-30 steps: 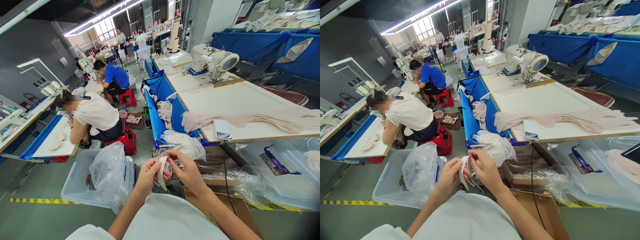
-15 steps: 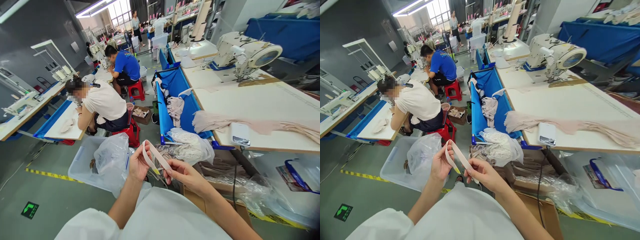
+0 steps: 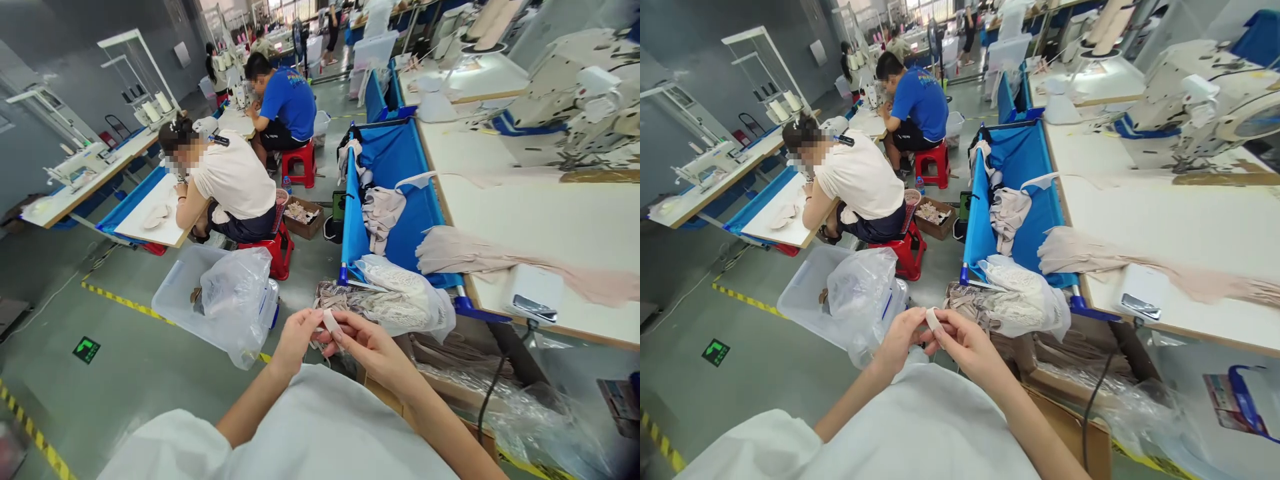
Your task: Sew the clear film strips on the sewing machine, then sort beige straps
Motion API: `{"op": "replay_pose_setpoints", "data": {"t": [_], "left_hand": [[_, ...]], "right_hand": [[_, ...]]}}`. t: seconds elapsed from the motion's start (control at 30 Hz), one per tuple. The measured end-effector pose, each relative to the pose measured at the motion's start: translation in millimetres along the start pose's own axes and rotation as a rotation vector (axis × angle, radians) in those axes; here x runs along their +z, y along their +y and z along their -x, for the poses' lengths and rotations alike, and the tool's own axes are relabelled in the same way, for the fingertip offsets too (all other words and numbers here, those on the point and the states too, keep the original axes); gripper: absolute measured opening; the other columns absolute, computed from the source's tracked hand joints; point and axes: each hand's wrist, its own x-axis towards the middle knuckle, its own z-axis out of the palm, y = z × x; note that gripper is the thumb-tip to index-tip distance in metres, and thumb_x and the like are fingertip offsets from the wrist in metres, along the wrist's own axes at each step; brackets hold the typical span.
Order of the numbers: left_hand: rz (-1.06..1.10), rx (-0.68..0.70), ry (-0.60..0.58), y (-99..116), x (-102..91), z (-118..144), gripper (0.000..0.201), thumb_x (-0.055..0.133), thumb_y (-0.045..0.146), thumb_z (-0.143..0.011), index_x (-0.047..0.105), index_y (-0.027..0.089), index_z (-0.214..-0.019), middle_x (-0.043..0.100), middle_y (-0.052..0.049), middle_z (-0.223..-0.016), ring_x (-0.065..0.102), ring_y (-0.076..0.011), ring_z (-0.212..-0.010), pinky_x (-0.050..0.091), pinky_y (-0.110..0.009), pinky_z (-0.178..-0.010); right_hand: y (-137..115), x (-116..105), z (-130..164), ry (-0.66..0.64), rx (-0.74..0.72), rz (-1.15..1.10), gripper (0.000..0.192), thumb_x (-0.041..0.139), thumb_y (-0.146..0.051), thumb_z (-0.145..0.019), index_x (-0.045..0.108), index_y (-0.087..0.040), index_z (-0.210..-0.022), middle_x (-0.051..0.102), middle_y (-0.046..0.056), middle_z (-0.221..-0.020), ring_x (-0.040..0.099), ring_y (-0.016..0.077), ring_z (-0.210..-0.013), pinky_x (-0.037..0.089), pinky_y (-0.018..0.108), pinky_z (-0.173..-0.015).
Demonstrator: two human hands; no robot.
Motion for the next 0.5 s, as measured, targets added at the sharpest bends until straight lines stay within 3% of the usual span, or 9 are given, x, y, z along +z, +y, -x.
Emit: {"op": "replay_pose_setpoints", "data": {"t": [0.07, 0.13, 0.23, 0.33, 0.43, 0.5], "left_hand": [[-0.031, -0.001, 0.097, -0.3, -4.0, 0.3, 0.056, 0.074, 0.064, -0.064, 0.065, 0.011, -0.08, 0.062, -0.003, -0.072, 0.054, -0.0112, -0.061, 0.045, -0.024, -0.061], [-0.052, -0.011, 0.103, -0.4, -8.5, 0.4, 0.056, 0.076, 0.064, -0.062, 0.065, 0.011, -0.077, 0.061, -0.002, -0.068, 0.053, -0.0105, -0.059, 0.044, -0.024, -0.06], [-0.011, 0.041, 0.094, -0.7, -11.7, 1.7, 0.052, 0.078, 0.059, -0.063, 0.068, 0.01, -0.078, 0.059, 0.0, -0.062, 0.049, -0.0081, -0.055, 0.039, -0.021, -0.056], [0.055, 0.11, 0.19, 0.6, -12.5, 3.1, 0.046, 0.077, 0.055, -0.065, 0.069, 0.012, -0.079, 0.064, -0.002, -0.067, 0.056, -0.0112, -0.061, 0.041, -0.022, -0.058], [0.101, 0.091, 0.283, 1.4, -16.8, 6.3, 0.046, 0.076, 0.057, -0.065, 0.068, 0.014, -0.079, 0.068, -0.004, -0.075, 0.061, -0.0151, -0.068, 0.046, -0.024, -0.063], [0.121, 0.055, 0.278, -0.4, -21.0, 10.4, 0.051, 0.074, 0.061, -0.065, 0.067, 0.013, -0.079, 0.068, -0.006, -0.078, 0.062, -0.0163, -0.071, 0.048, -0.026, -0.065]], "right_hand": [[1.1, 2.9, -2.6, -0.008, 0.016, -0.01, 0.043, 0.06, -0.049, -0.091, 0.054, -0.018, -0.12, 0.07, 0.009, -0.098, 0.069, 0.0206, -0.079, 0.058, 0.037, -0.077], [0.8, 6.2, -5.3, -0.012, 0.055, 0.001, 0.043, 0.06, -0.051, -0.091, 0.053, -0.018, -0.118, 0.07, 0.01, -0.099, 0.069, 0.0215, -0.08, 0.058, 0.039, -0.077], [0.4, 11.2, -9.0, 0.002, 0.117, 0.031, 0.045, 0.064, -0.059, -0.084, 0.054, -0.02, -0.103, 0.07, 0.01, -0.097, 0.07, 0.023, -0.077, 0.058, 0.041, -0.078], [2.1, 14.7, -12.4, 0.012, 0.186, 0.028, 0.047, 0.067, -0.063, -0.08, 0.053, -0.02, -0.093, 0.072, 0.011, -0.093, 0.071, 0.0252, -0.077, 0.057, 0.043, -0.08], [4.7, 17.4, -16.7, 0.003, 0.226, 0.034, 0.049, 0.068, -0.064, -0.078, 0.054, -0.02, -0.094, 0.072, 0.011, -0.091, 0.072, 0.0259, -0.076, 0.058, 0.043, -0.079], [6.6, 19.8, -20.4, -0.012, 0.217, 0.028, 0.049, 0.068, -0.063, -0.079, 0.056, -0.02, -0.1, 0.072, 0.011, -0.092, 0.072, 0.0252, -0.076, 0.058, 0.042, -0.079]]}}
